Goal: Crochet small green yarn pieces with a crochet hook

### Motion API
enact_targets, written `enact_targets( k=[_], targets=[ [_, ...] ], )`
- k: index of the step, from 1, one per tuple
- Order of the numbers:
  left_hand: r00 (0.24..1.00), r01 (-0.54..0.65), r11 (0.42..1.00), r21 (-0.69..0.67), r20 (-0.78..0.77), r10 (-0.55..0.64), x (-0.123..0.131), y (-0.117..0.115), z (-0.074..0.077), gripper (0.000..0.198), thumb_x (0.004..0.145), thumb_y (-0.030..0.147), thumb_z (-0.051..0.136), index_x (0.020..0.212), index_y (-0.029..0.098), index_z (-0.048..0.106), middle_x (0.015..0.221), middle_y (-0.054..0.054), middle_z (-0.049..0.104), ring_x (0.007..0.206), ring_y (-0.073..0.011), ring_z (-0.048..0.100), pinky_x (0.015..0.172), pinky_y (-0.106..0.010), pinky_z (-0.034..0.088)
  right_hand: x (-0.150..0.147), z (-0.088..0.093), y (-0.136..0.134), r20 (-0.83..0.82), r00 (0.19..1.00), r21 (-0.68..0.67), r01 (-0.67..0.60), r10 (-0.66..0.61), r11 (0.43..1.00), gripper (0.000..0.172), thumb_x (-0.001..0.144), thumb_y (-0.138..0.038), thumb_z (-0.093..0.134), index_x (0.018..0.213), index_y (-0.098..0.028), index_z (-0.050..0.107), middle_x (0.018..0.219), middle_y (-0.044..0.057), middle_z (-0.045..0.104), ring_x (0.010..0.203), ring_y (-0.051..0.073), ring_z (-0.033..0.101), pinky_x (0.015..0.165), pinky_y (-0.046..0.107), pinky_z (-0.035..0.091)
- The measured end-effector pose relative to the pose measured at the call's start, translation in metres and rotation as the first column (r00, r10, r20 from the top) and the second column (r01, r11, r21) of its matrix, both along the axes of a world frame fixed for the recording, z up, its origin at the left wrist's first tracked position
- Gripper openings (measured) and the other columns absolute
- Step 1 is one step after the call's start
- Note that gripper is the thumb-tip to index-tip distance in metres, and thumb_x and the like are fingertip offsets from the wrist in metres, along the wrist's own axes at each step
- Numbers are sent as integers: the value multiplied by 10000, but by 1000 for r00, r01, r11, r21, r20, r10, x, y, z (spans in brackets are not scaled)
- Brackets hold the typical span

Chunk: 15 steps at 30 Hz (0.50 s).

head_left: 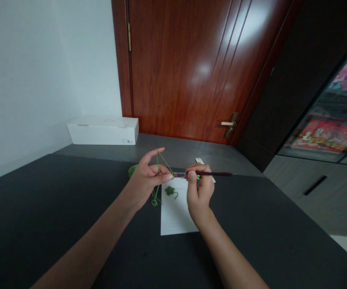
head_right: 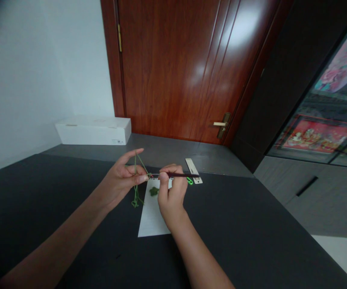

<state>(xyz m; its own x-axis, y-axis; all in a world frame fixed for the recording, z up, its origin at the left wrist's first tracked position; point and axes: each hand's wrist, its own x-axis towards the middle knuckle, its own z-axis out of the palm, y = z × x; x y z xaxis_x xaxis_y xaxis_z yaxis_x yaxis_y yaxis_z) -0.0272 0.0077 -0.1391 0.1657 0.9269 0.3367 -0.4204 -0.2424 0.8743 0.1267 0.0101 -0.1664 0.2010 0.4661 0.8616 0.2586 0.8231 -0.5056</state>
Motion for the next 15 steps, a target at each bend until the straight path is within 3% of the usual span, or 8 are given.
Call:
enact_targets(
  k=[2,4,6,8,10,12,15],
  targets=[
    [997,71,997,-22,29,-70,-3,1,0,896,674,50,820,1439,138,360,691,13,699,660,-112,629,693,-237,485,-1,4,4,-219,949,-159,-265,228,951,194,974,-333,509,817,-220,524,669,-29,529,588,133,504,601,284,397],
    [990,128,991,-25,54,-127,-4,2,0,877,676,36,812,1428,134,372,694,12,696,674,-110,629,697,-231,484,-3,8,8,-434,790,-233,-563,433,793,265,948,-385,558,753,-216,498,609,-51,483,536,113,441,574,266,368],
    [984,169,985,-16,65,-168,-4,2,-1,856,679,17,802,1418,138,387,689,15,691,679,-110,631,692,-226,486,-6,10,9,-584,608,-246,-764,538,596,306,901,-400,631,707,-202,501,586,-57,460,525,98,406,565,252,357],
    [978,196,981,3,75,-195,-4,2,-2,852,672,2,799,1410,149,400,695,18,691,688,-114,640,697,-229,497,-9,11,9,-672,477,-252,-867,567,431,312,862,-390,688,686,-188,528,580,-56,457,526,88,399,556,239,356],
    [976,200,979,31,79,-202,-4,1,-2,872,662,2,804,1414,165,393,715,18,699,708,-131,663,710,-246,518,-12,9,8,-721,397,-250,-914,568,321,326,831,-390,729,664,-183,540,580,-55,464,529,85,405,547,230,366],
    [981,177,982,68,65,-182,-4,0,-2,893,665,16,808,1426,181,370,728,17,708,722,-156,685,709,-270,539,-14,7,6,-746,353,-248,-934,566,255,346,806,-394,759,643,-182,539,586,-51,485,536,86,423,548,230,384],
    [995,100,987,130,14,-102,-3,1,-2,875,697,38,798,1434,191,352,736,12,714,706,-161,691,689,-271,544,-16,4,6,-765,334,-237,-941,550,242,333,791,-370,783,659,-185,540,618,-42,541,559,88,459,567,229,408]
  ],
)
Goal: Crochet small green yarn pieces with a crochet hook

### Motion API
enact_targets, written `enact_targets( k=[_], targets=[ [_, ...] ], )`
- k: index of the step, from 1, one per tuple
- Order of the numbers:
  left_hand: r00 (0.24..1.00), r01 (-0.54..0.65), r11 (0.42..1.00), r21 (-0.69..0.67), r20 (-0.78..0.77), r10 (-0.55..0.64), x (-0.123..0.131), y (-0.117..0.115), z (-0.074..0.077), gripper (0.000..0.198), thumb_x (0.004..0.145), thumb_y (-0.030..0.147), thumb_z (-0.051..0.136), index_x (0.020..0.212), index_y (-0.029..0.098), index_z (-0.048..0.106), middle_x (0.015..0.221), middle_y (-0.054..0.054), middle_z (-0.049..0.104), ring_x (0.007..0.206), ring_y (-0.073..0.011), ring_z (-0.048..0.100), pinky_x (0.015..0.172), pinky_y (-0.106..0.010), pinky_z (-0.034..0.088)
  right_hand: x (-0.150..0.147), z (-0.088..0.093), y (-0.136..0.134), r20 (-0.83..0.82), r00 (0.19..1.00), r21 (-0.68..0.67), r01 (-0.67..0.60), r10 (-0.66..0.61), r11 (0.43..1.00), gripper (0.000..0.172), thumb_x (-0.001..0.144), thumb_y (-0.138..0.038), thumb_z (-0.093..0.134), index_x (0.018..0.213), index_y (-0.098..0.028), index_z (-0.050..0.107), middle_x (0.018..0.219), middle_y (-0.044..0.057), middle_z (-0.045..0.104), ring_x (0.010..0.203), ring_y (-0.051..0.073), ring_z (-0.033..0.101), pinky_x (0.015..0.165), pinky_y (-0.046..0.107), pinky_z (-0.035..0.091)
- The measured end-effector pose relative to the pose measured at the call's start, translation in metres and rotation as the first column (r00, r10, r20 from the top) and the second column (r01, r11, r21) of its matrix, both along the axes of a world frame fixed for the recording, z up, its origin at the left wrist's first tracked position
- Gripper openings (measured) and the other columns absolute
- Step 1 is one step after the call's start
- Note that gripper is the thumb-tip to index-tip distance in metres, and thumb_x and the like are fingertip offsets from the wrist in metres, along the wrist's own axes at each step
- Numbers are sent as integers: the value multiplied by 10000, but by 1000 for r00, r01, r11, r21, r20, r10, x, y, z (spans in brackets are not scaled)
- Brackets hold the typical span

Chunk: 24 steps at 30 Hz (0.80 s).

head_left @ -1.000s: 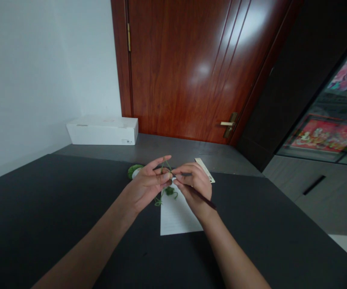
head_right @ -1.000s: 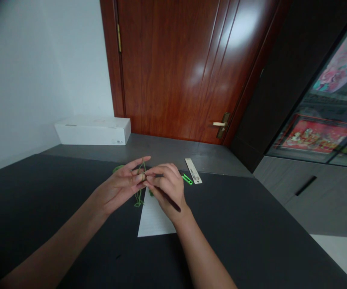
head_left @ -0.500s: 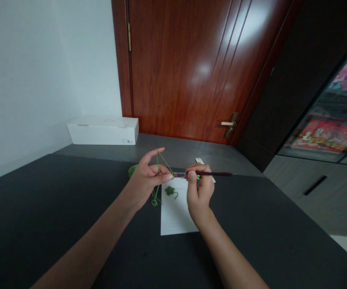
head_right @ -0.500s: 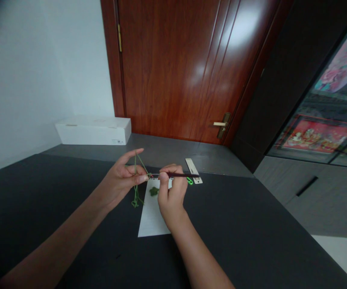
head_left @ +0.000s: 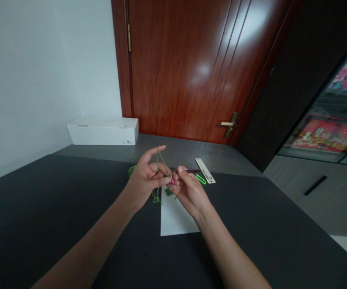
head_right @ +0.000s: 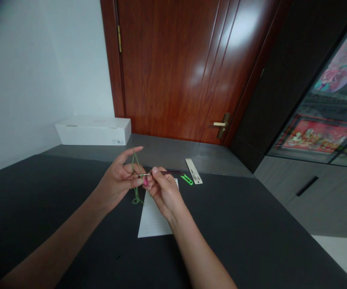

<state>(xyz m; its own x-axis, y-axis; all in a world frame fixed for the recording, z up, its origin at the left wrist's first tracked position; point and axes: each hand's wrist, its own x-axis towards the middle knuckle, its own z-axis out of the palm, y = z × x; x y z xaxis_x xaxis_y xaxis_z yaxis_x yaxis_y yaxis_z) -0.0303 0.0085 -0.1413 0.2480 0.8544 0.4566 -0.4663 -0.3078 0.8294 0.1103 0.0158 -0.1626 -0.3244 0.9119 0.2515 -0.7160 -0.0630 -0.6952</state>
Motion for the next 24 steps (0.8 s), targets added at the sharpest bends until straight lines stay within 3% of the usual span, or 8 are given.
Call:
enact_targets(
  k=[5,8,11,14,15,17,19,24],
  targets=[
    [996,-87,996,11,-29,87,2,2,0,845,705,50,794,1427,185,377,744,10,705,674,-140,664,687,-264,514,-4,-1,-2,-8,972,149,232,-233,961,259,834,-327,743,769,-221,516,641,-52,604,603,102,533,651,241,447],
    [991,-130,991,-5,-24,130,5,-1,1,832,698,53,795,1417,176,397,728,14,695,652,-133,640,665,-258,494,-5,-1,-5,13,894,334,419,-449,844,201,872,-282,694,816,-242,505,688,-51,606,641,124,574,688,283,476],
    [988,-157,987,-26,-1,157,9,-7,4,811,687,45,798,1397,160,425,704,20,688,633,-117,615,648,-237,471,3,-1,-8,58,685,617,547,-727,565,137,892,-231,651,822,-245,534,782,-14,622,726,159,601,710,329,488],
    [990,-124,987,-102,55,131,12,-11,4,784,660,24,800,1361,143,470,685,26,676,627,-111,599,640,-228,458,16,-2,-8,41,373,910,370,-927,189,114,881,-187,649,808,-247,586,762,-5,635,727,175,585,719,352,458],
    [992,-83,986,-142,81,95,13,-11,4,759,649,16,800,1336,132,499,681,27,669,627,-108,593,637,-225,456,19,-2,-8,3,309,946,307,-951,102,116,880,-170,645,816,-250,594,765,-6,642,727,175,584,721,355,452],
    [989,46,970,-238,147,-11,14,-11,2,688,631,5,797,1271,105,566,683,24,654,632,-99,583,643,-219,457,23,-4,-6,-84,294,967,254,-952,-7,139,879,-131,634,849,-261,596,787,-9,651,737,173,588,726,357,455],
    [967,190,928,-320,225,-120,13,-9,0,636,618,-6,793,1221,85,614,689,19,644,650,-95,585,674,-220,470,21,-6,-4,-109,410,953,303,-906,22,152,886,-117,617,888,-267,593,821,-6,647,755,170,602,719,351,477],
    [920,340,872,-353,317,-231,11,-5,-3,673,628,-25,779,1270,92,613,775,-32,682,750,-127,625,754,-245,483,5,-6,-4,-44,682,665,565,-730,488,71,905,-260,632,858,-241,581,811,8,612,715,170,611,644,321,502]
  ],
)
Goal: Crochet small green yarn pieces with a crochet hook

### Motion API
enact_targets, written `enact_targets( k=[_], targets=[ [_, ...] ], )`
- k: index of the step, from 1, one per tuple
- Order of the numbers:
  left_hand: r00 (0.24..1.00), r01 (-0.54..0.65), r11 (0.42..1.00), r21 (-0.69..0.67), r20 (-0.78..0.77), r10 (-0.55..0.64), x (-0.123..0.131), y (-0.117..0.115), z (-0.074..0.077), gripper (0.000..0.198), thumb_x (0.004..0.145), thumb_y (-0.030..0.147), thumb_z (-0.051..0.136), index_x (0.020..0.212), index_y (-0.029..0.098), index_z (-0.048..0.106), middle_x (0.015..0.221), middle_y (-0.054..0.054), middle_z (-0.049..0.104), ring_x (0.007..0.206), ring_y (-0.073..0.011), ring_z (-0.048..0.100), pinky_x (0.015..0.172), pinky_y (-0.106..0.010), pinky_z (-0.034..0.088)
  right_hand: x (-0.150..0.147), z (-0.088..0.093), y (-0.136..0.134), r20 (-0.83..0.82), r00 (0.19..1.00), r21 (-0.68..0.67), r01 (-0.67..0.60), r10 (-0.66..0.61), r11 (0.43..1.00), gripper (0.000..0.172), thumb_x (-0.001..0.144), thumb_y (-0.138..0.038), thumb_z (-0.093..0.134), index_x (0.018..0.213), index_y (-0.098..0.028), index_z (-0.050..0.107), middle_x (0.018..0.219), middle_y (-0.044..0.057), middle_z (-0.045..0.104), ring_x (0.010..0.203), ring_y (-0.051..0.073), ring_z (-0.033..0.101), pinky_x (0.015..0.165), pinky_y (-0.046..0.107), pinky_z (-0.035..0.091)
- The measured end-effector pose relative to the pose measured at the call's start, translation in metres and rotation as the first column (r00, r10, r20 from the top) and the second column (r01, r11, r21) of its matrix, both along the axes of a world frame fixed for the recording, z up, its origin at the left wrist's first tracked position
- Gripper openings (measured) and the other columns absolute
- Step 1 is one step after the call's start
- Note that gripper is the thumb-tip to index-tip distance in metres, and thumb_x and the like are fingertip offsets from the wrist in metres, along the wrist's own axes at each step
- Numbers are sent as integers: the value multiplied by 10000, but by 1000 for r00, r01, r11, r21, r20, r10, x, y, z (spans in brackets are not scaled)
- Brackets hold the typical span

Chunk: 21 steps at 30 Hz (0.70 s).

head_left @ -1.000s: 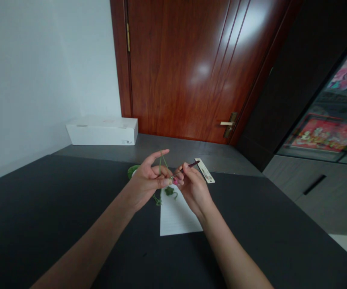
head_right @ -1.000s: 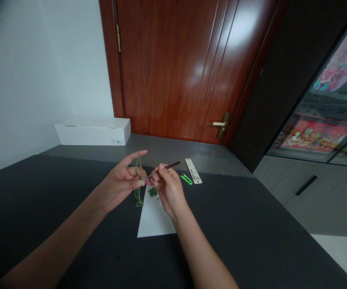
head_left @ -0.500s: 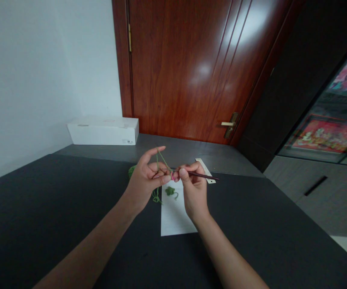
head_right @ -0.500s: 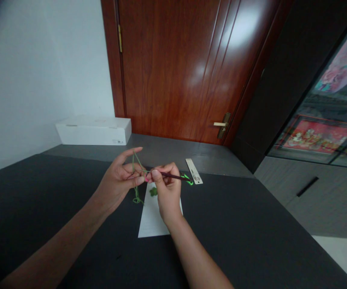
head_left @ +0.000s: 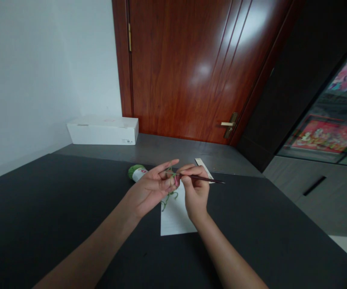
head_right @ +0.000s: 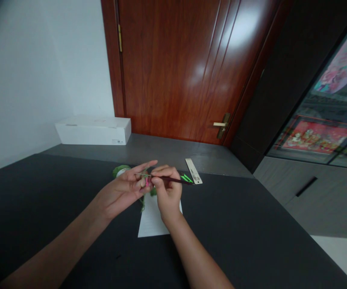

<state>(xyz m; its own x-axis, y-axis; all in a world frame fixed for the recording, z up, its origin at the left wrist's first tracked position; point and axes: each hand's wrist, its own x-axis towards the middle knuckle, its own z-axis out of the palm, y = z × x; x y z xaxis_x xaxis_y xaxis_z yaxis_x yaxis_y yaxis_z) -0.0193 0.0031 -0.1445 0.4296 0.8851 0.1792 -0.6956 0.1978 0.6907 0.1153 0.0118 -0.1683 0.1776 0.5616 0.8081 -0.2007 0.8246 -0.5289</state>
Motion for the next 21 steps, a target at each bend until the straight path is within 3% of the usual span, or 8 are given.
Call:
enact_targets(
  k=[6,10,12,15,18,21],
  targets=[
    [999,45,999,17,6,-45,-5,2,-1,652,655,-3,758,1282,99,608,834,-65,690,878,-194,657,802,-290,485,-3,8,-5,-213,958,-199,-237,194,951,178,919,-435,609,882,-277,537,688,-25,593,600,164,592,585,311,489],
    [997,69,997,21,-40,-68,-8,5,-1,660,651,50,787,1283,90,604,870,-84,700,855,-208,673,790,-302,490,-2,12,-5,-303,896,-292,-412,325,863,279,884,-512,625,823,-267,506,616,-39,558,549,157,561,518,287,454],
    [996,45,998,45,-73,-42,-9,6,-2,671,642,50,796,1283,100,601,843,-66,699,802,-191,672,766,-296,491,-3,13,-4,-342,859,-335,-490,380,805,293,871,-506,642,806,-252,511,613,-41,559,518,139,531,492,270,429],
    [986,-71,987,144,-137,91,-9,5,0,692,642,16,796,1291,121,582,768,-20,684,732,-161,659,754,-294,490,-5,12,-2,-351,835,-387,-541,423,747,267,865,-446,675,794,-231,534,623,-46,569,490,103,480,491,244,404],
    [953,-187,955,232,-191,233,-6,1,3,718,661,11,797,1319,153,547,777,-12,700,732,-155,667,740,-285,486,-7,10,0,-281,878,-354,-470,387,808,224,813,-336,754,781,-220,566,738,-33,630,593,97,546,584,234,451],
    [933,-228,944,239,-224,282,-4,-1,4,722,652,9,808,1309,154,545,811,-24,718,755,-153,675,753,-280,488,-6,7,1,-184,937,-295,-341,298,892,178,793,-260,774,792,-217,600,852,-4,679,787,135,636,760,278,505]
  ],
)
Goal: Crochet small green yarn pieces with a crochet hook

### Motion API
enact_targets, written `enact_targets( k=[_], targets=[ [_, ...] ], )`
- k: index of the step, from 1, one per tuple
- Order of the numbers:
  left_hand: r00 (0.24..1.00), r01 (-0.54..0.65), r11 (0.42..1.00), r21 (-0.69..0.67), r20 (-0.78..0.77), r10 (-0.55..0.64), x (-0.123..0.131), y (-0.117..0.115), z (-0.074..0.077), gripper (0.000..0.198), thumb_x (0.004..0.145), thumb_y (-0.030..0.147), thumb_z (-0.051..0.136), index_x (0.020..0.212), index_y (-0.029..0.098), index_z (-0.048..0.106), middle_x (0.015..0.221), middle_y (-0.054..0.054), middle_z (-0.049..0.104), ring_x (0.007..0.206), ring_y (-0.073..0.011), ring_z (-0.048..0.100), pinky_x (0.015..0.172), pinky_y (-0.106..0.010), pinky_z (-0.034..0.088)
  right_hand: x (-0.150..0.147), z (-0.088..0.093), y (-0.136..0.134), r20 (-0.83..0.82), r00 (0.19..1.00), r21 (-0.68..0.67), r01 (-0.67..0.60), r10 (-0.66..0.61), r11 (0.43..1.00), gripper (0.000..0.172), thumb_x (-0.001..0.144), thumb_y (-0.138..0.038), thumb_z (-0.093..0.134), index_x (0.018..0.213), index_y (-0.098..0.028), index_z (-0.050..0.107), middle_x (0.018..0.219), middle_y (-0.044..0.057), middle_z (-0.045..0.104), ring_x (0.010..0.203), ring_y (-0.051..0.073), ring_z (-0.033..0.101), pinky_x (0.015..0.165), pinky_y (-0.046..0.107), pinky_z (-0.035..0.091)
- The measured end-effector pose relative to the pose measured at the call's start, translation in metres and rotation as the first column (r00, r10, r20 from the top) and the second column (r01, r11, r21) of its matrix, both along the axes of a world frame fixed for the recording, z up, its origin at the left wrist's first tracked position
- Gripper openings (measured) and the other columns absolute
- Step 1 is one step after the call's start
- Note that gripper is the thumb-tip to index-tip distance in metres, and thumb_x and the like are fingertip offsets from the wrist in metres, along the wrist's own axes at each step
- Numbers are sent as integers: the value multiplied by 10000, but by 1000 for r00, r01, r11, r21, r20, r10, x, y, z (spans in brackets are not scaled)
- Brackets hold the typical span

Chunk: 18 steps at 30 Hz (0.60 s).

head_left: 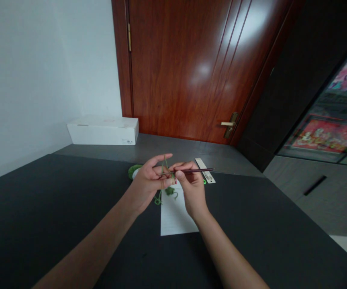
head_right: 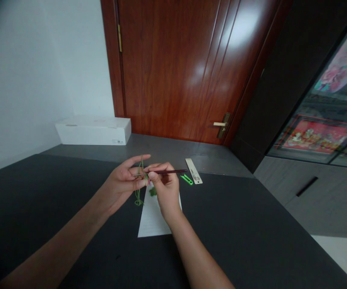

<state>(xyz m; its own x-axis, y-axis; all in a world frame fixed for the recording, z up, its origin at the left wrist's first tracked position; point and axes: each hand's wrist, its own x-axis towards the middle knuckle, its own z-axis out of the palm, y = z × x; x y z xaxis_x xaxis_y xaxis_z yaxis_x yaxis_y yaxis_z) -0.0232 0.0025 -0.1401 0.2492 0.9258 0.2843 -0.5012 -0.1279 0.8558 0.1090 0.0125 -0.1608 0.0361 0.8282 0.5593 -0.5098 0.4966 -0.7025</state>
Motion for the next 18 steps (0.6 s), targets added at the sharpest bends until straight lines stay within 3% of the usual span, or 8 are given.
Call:
enact_targets(
  k=[6,11,15,18],
  targets=[
    [997,64,997,-40,42,-62,-6,8,-3,600,678,9,785,1241,124,610,725,-2,671,743,-140,649,748,-265,478,3,-6,6,-31,999,-41,-6,5,999,187,851,-377,715,875,-232,600,774,-15,684,699,133,625,742,285,490],
    [982,158,981,-111,123,-145,-12,14,-7,542,677,-6,763,1192,125,655,750,-17,643,733,-144,623,672,-257,451,7,-4,8,-13,1000,5,-20,20,1000,206,883,-420,677,881,-242,574,758,-11,690,701,140,629,727,290,488],
    [975,190,972,-141,141,-170,-13,14,-7,548,674,-6,767,1195,127,662,764,-22,637,713,-130,601,667,-260,440,13,1,3,80,992,125,86,-96,988,114,918,-355,640,902,-260,580,807,1,703,749,169,665,730,330,514],
    [976,181,971,-156,149,-158,-13,14,-7,566,673,5,778,1213,120,653,756,-17,632,696,-116,590,668,-252,442,20,4,0,155,958,308,185,-241,933,9,936,-271,612,933,-278,614,864,16,716,826,200,682,777,386,522]
  ],
)
